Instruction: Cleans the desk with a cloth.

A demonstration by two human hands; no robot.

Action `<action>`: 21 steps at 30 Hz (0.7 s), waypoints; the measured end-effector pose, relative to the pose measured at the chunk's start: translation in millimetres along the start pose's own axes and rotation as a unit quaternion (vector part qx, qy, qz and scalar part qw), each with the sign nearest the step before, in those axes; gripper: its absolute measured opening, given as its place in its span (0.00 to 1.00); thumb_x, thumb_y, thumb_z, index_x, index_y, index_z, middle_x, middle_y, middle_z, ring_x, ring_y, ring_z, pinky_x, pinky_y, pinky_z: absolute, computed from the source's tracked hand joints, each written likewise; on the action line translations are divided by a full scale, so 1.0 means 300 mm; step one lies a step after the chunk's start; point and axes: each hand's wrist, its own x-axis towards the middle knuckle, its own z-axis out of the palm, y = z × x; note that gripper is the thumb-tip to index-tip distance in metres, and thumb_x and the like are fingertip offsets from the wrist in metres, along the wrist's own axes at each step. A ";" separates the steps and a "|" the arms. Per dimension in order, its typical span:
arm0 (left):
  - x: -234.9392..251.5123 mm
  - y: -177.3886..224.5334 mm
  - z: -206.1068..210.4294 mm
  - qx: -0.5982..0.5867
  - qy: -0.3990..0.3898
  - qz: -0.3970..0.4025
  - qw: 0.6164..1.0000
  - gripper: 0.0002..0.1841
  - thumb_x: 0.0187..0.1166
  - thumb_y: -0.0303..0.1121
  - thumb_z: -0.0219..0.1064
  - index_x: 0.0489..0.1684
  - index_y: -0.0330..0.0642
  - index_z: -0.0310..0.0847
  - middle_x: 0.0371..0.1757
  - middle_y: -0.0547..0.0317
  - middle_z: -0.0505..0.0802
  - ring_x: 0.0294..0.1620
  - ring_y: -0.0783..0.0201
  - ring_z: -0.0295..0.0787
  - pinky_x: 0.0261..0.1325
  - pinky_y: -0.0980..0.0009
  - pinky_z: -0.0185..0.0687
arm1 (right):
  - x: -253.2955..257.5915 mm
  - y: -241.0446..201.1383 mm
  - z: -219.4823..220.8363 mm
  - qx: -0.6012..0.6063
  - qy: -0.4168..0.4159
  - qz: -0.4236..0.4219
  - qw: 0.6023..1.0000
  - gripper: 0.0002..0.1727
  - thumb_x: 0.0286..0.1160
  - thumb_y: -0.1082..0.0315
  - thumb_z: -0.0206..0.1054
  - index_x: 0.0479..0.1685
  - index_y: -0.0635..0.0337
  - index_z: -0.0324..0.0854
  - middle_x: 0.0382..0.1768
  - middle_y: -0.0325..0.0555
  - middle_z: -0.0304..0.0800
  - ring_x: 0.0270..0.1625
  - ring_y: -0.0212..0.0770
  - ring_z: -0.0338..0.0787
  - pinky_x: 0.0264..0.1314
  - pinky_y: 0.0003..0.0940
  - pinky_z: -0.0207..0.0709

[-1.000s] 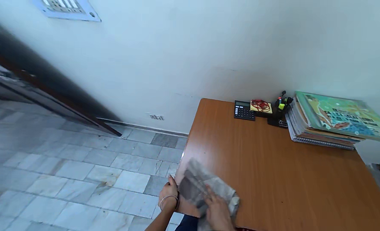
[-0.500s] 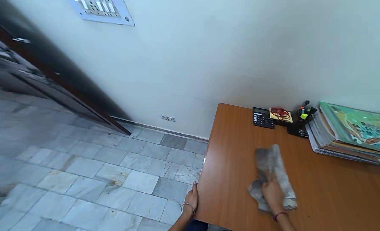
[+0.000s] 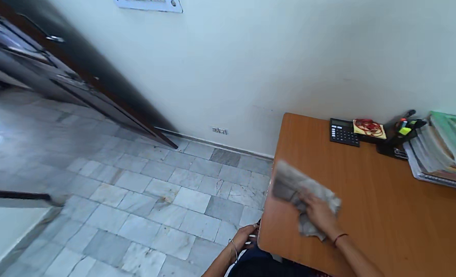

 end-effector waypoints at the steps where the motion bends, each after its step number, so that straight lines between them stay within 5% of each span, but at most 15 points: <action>1: -0.006 0.005 -0.003 -0.008 -0.016 0.011 1.000 0.22 0.97 0.40 0.46 0.75 0.33 0.73 0.65 0.43 0.88 0.58 0.57 0.89 0.63 0.58 0.83 | 0.000 0.082 -0.020 0.024 0.047 0.069 0.996 0.30 0.83 0.75 0.54 0.86 0.49 0.72 0.90 0.52 0.64 0.84 0.61 0.75 0.82 0.61 0.69; 4: -0.014 0.042 -0.001 -0.012 -0.043 0.044 0.998 0.18 0.93 0.32 0.55 0.74 0.31 0.74 0.61 0.45 0.89 0.53 0.62 0.90 0.59 0.63 0.86 | -0.076 0.340 -0.049 0.073 0.191 0.228 0.952 0.32 0.81 0.76 0.57 0.88 0.58 0.67 0.88 0.66 0.64 0.81 0.71 0.76 0.77 0.68 0.70; 7: -0.006 0.076 0.002 -0.013 -0.044 0.054 0.997 0.17 0.89 0.27 0.59 0.73 0.30 0.74 0.59 0.45 0.89 0.50 0.62 0.90 0.57 0.64 0.86 | -0.184 0.521 -0.071 0.102 0.237 0.346 0.902 0.33 0.81 0.74 0.58 0.89 0.64 0.63 0.89 0.71 0.58 0.86 0.73 0.67 0.82 0.70 0.63; 11: 0.013 0.122 -0.001 0.000 -0.033 0.064 0.997 0.15 0.87 0.26 0.61 0.68 0.31 0.78 0.52 0.48 0.91 0.45 0.64 0.90 0.52 0.66 0.87 | -0.179 0.465 -0.126 0.147 0.216 0.443 0.858 0.33 0.83 0.70 0.59 0.89 0.68 0.59 0.87 0.77 0.56 0.84 0.73 0.69 0.81 0.66 0.67; 16: 0.031 0.204 0.014 0.041 0.010 0.085 0.995 0.11 0.85 0.24 0.64 0.59 0.27 0.82 0.48 0.48 0.92 0.42 0.66 0.90 0.51 0.69 0.87 | -0.049 0.056 -0.066 0.110 0.164 0.327 0.924 0.32 0.84 0.73 0.56 0.90 0.58 0.63 0.90 0.66 0.58 0.78 0.70 0.79 0.71 0.65 0.77; 21: 0.042 0.258 0.019 0.152 0.019 0.134 0.979 0.14 0.85 0.22 0.63 0.64 0.25 0.80 0.47 0.44 0.92 0.41 0.66 0.91 0.53 0.69 0.87 | 0.020 -0.216 0.065 -0.008 0.034 0.010 0.999 0.32 0.79 0.77 0.54 0.86 0.51 0.73 0.91 0.53 0.63 0.68 0.63 0.89 0.65 0.58 0.81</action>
